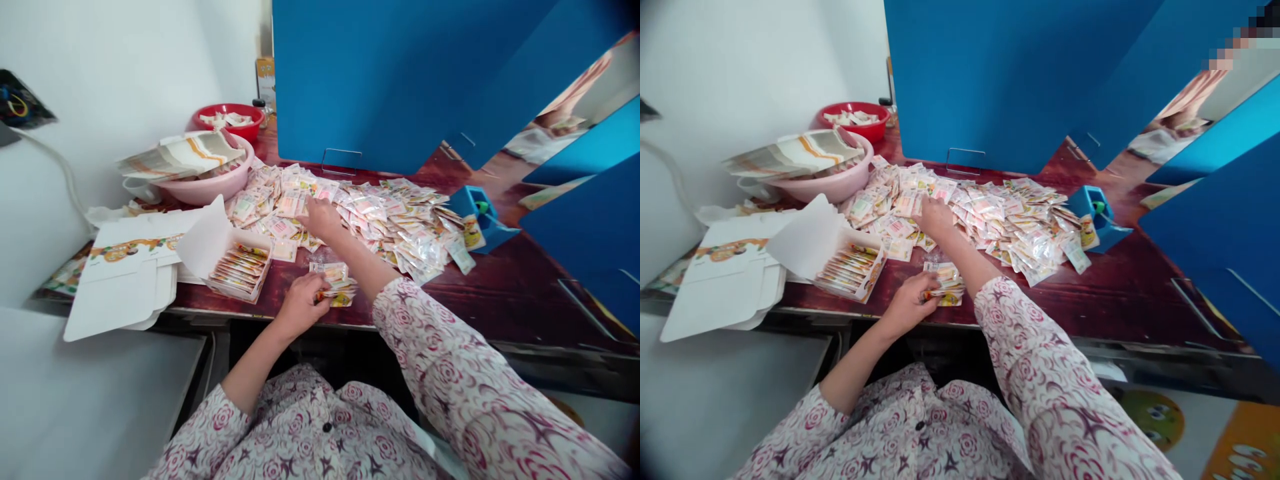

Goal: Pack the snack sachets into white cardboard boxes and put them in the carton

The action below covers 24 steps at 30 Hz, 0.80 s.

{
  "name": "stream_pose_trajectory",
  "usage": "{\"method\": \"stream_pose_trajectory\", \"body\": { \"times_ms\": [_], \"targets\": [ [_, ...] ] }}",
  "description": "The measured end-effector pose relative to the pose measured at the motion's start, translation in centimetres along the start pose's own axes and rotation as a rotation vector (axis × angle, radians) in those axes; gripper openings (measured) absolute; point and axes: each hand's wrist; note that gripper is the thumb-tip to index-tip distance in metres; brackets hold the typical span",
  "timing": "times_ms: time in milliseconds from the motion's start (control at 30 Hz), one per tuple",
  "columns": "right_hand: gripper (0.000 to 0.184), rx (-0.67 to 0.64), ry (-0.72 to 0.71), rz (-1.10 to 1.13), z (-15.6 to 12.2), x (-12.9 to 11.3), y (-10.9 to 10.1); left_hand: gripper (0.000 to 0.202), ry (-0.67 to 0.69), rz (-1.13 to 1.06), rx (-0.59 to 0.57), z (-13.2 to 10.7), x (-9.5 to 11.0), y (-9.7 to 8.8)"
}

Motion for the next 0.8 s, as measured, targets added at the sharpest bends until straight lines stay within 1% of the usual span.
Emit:
{"method": "stream_pose_trajectory", "body": {
  "times_ms": [67, 100, 200, 267, 333, 400, 467, 533, 567, 633, 667, 733, 800],
  "targets": [
    [0.042, -0.040, 0.016, -0.075, 0.7, 0.0, 0.1, 0.020, 0.018, -0.016, 0.007, 0.1, 0.0, 0.0],
    [0.039, -0.054, 0.016, -0.089, 0.9, 0.3, 0.1, 0.020, 0.029, -0.023, 0.012, 0.1, 0.0, 0.0],
    [0.037, -0.093, 0.012, -0.082, 0.7, 1.5, 0.1, 0.021, 0.038, -0.026, 0.020, 0.1, 0.1, 0.0],
    [0.034, -0.096, 0.017, -0.072, 0.3, 1.7, 0.0, 0.020, 0.031, -0.010, 0.013, 0.1, 0.1, 0.0],
    [0.047, -0.080, 0.039, -0.073, -0.1, 0.9, 0.1, 0.018, 0.038, 0.007, -0.001, 0.1, 0.2, 0.0],
    [0.060, -0.061, 0.076, -0.071, -0.1, -0.4, 0.5, 0.016, 0.060, 0.013, -0.015, 0.1, 0.3, 0.0],
    [0.062, -0.068, 0.119, -0.012, 0.3, -1.5, 0.9, 0.015, 0.078, 0.009, -0.021, 0.1, 0.3, -0.1],
    [0.062, -0.059, 0.155, 0.118, 0.7, -1.7, 1.2, 0.015, 0.078, 0.004, -0.022, 0.0, 0.3, -0.1],
    [0.063, -0.046, 0.170, 0.200, 0.7, -1.4, 1.2, 0.016, 0.076, 0.002, -0.020, -0.1, 0.3, -0.1],
    [0.063, -0.005, 0.189, 0.367, 0.3, 0.1, 1.0, 0.017, 0.075, -0.001, -0.017, -0.1, 0.2, -0.1],
    [0.057, 0.018, 0.193, 0.453, -0.2, 1.2, 0.7, 0.017, 0.077, 0.000, -0.016, -0.2, 0.2, -0.1],
    [0.038, 0.031, 0.194, 0.628, -2.0, 3.4, -0.3, 0.017, 0.078, 0.003, -0.016, -0.2, 0.2, -0.2],
    [0.027, -0.022, 0.183, 0.772, -4.3, 5.0, -1.7, 0.017, 0.077, 0.006, -0.016, -0.2, 0.3, -0.2]
  ]
}}
Point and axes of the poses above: each hand's wrist, its own z-axis towards the middle knuckle, its own y-axis out of the palm, x = y × z, and after that the axes turned 9 degrees about -z, right-handed
